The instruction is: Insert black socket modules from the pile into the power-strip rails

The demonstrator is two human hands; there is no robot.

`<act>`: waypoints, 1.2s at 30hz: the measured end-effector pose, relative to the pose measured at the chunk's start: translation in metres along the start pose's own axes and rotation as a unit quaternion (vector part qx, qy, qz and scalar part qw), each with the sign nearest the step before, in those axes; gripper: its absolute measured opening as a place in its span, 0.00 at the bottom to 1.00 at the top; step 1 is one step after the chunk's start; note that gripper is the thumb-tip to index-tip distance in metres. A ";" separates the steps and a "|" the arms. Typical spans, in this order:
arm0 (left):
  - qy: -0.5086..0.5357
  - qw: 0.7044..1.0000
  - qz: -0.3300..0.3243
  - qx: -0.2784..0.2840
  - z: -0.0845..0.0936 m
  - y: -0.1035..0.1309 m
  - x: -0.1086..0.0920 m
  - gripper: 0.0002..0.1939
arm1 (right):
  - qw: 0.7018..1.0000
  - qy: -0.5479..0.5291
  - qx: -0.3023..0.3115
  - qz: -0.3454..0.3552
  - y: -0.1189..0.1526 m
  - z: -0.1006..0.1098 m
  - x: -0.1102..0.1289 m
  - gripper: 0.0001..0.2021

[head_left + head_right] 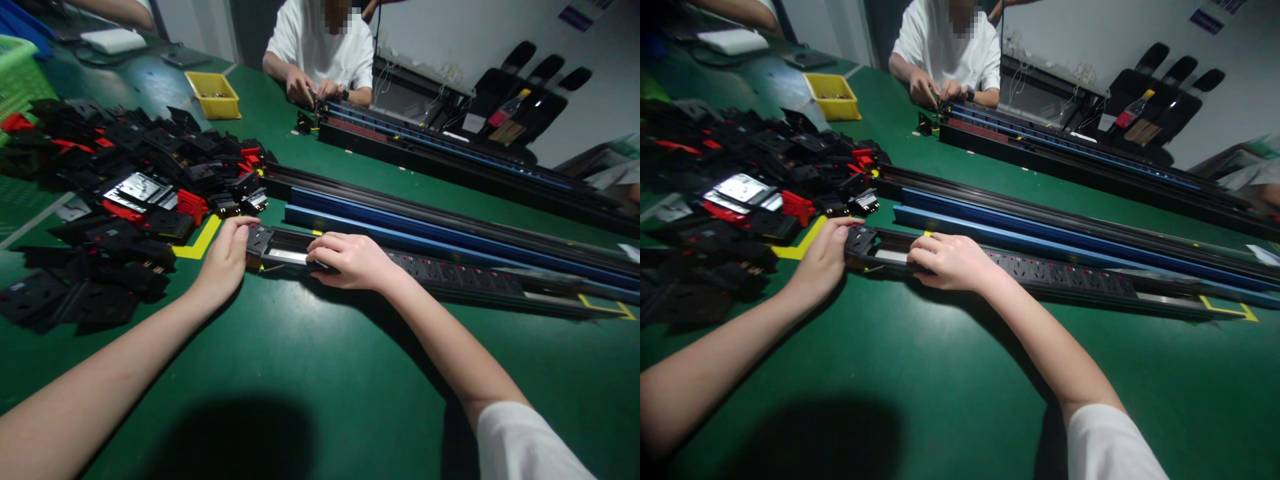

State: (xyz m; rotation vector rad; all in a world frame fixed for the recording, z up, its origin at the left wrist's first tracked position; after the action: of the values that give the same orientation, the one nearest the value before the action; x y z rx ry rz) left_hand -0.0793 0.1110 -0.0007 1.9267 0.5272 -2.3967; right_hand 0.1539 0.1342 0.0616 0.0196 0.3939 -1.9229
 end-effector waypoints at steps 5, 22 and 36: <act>-0.016 1.000 -0.002 -0.017 0.001 0.004 -0.001 0.20 | 1.000 0.016 0.000 0.002 0.000 -0.001 0.001 0.09; -0.092 0.993 -0.017 0.075 -0.010 0.007 -0.003 0.31 | 0.996 -0.013 0.030 -0.079 0.001 0.003 -0.002 0.23; -0.084 0.990 0.005 0.117 -0.007 0.005 0.002 0.38 | 0.985 -0.076 0.050 -0.146 -0.002 0.001 -0.008 0.36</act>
State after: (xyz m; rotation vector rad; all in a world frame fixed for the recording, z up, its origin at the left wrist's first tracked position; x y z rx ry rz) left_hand -0.0717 0.1085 -0.0049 1.7739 0.2376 -2.6872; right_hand 0.1551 0.1422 0.0648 -0.1249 0.2044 -2.2161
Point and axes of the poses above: each hand's wrist, its own y-axis away from the middle knuckle, its own z-axis out of the back of the hand, x = y × z, the point moved 4 cm from there along -y, towards the middle knuckle, and after that the axes turned 15 degrees about y, right-handed, at the moved point
